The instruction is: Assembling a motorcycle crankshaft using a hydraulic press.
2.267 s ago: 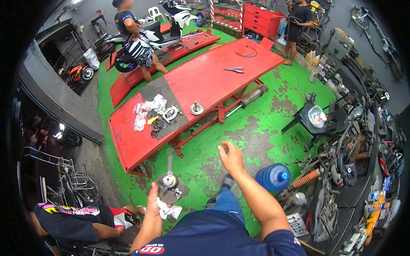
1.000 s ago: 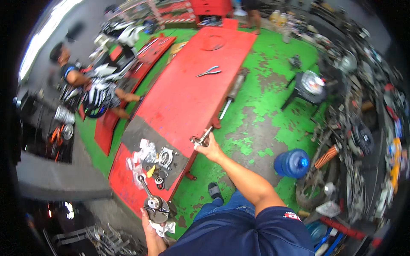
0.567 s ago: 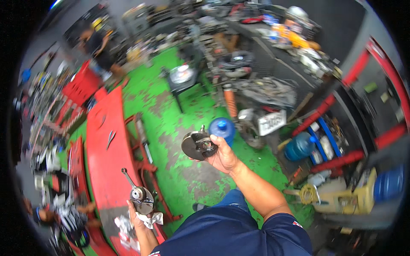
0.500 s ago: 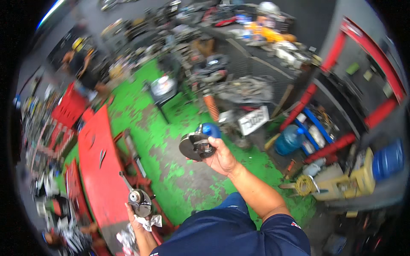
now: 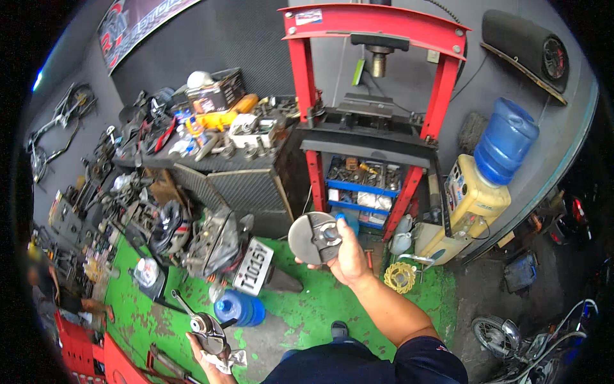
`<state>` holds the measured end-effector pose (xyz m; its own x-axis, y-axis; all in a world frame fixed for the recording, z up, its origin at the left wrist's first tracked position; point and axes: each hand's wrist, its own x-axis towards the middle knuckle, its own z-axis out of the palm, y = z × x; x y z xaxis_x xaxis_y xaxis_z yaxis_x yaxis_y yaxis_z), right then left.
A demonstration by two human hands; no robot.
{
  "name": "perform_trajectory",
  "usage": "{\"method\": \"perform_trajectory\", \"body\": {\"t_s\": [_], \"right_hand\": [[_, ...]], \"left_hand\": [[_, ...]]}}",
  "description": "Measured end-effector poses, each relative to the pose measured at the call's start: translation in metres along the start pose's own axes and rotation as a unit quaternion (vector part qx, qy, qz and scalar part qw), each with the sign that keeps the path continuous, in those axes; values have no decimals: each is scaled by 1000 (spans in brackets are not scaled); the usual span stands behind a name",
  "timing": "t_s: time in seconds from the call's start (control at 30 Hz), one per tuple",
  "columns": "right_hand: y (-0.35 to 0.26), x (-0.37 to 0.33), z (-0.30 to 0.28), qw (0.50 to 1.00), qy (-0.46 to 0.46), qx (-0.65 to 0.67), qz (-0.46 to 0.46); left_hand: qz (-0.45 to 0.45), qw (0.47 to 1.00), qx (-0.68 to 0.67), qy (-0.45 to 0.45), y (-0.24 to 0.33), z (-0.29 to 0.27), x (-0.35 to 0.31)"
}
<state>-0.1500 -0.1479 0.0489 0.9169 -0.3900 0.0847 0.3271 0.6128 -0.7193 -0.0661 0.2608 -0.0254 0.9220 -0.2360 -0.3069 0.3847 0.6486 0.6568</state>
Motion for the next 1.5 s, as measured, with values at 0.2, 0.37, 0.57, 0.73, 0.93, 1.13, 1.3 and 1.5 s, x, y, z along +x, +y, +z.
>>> {"method": "perform_trajectory", "body": {"t_s": [0.2,0.37,0.57,0.73,0.93,1.13,1.3,1.5], "right_hand": [[-81,67,-36,980,63,-91,-167],[-139,111,-55,873,201,-268,-355],[-192,158,-78,727,301,-460,-411],[-219,211,-109,828,302,-336,-332],[-249,290,-167,913,226,-230,-251],[-272,363,-221,925,228,-259,-161],[-276,401,-247,935,220,-264,-89],[-274,429,-266,943,236,-229,-41]], "left_hand": [[-52,997,25,-42,-24,80,66],[-99,991,22,-83,-46,109,143],[-144,979,82,-116,-66,161,201],[-168,976,2,-139,-96,198,227],[-132,977,26,-164,-145,253,242],[-107,989,39,-100,-201,294,257],[-118,989,-16,-84,-232,324,262],[-114,987,10,-109,-244,358,290]]}}
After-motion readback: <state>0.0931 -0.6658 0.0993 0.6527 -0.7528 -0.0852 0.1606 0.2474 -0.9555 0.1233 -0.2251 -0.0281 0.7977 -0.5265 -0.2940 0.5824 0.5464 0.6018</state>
